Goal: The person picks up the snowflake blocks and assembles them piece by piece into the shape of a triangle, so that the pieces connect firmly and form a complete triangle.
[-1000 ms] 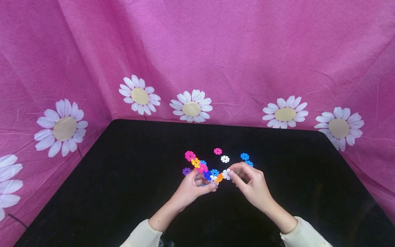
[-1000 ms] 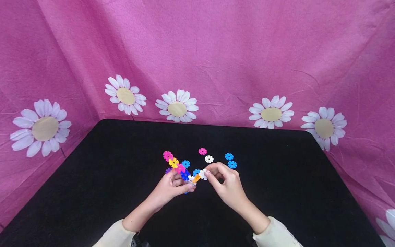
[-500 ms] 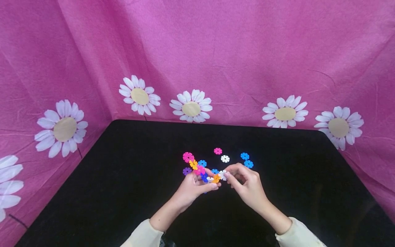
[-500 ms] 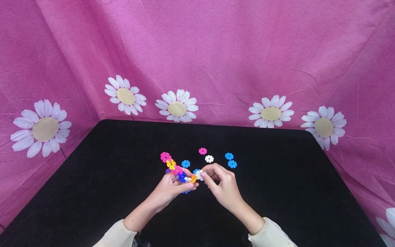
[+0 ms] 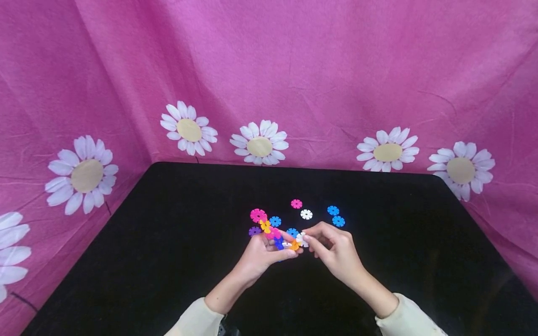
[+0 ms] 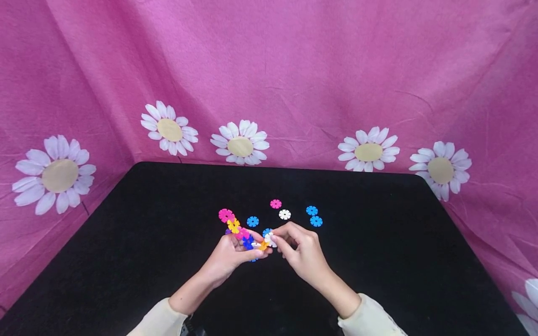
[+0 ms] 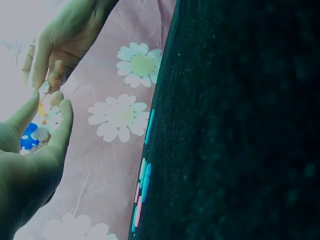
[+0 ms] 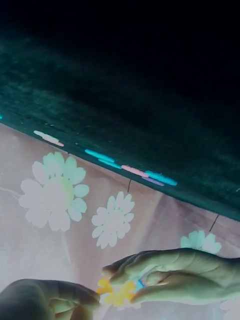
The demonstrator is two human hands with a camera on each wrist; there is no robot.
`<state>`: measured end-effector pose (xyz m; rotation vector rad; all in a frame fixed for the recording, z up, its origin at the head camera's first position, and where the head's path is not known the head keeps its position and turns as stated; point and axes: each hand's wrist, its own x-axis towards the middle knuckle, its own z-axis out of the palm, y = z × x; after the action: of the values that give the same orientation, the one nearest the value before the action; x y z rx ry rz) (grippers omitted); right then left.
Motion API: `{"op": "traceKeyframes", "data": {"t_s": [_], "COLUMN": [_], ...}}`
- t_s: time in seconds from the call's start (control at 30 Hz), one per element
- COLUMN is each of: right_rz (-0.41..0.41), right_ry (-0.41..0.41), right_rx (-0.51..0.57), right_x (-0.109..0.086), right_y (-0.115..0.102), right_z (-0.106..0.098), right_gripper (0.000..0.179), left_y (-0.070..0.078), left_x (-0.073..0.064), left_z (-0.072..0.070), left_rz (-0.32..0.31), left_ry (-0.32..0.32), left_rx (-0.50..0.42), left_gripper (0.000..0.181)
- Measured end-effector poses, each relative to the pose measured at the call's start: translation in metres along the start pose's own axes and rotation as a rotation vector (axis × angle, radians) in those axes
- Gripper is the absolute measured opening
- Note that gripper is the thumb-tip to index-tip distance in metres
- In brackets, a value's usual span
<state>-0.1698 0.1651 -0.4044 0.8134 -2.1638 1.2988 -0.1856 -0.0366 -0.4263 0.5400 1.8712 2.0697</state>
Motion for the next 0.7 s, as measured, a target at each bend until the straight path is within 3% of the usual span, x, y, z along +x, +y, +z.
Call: {"op": "traceKeyframes", "data": {"t_s": [0.23, 0.43, 0.53, 0.7], "right_rz": [0.017, 0.096, 0.118, 0.120], "right_ry": [-0.021, -0.018, -0.017, -0.016], "right_rx": [0.016, 0.048, 0.062, 0.068], "right_x": [0.001, -0.002, -0.003, -0.001], "right_y": [-0.001, -0.003, -0.005, -0.006], "right_z": [-0.003, 0.002, 0.006, 0.012], "right_gripper": [0.019, 0.014, 0.014, 0.015], "left_y": [0.001, 0.003, 0.003, 0.003], "left_x": [-0.001, -0.003, -0.003, -0.002], "left_z": [0.000, 0.002, 0.005, 0.008], "left_rz": [-0.026, -0.048, -0.036, -0.041], "left_ry": [-0.015, -0.020, 0.005, 0.099], "left_rx": [-0.009, -0.043, -0.050, -0.047], "left_gripper": [0.035, 0.039, 0.041, 0.037]}}
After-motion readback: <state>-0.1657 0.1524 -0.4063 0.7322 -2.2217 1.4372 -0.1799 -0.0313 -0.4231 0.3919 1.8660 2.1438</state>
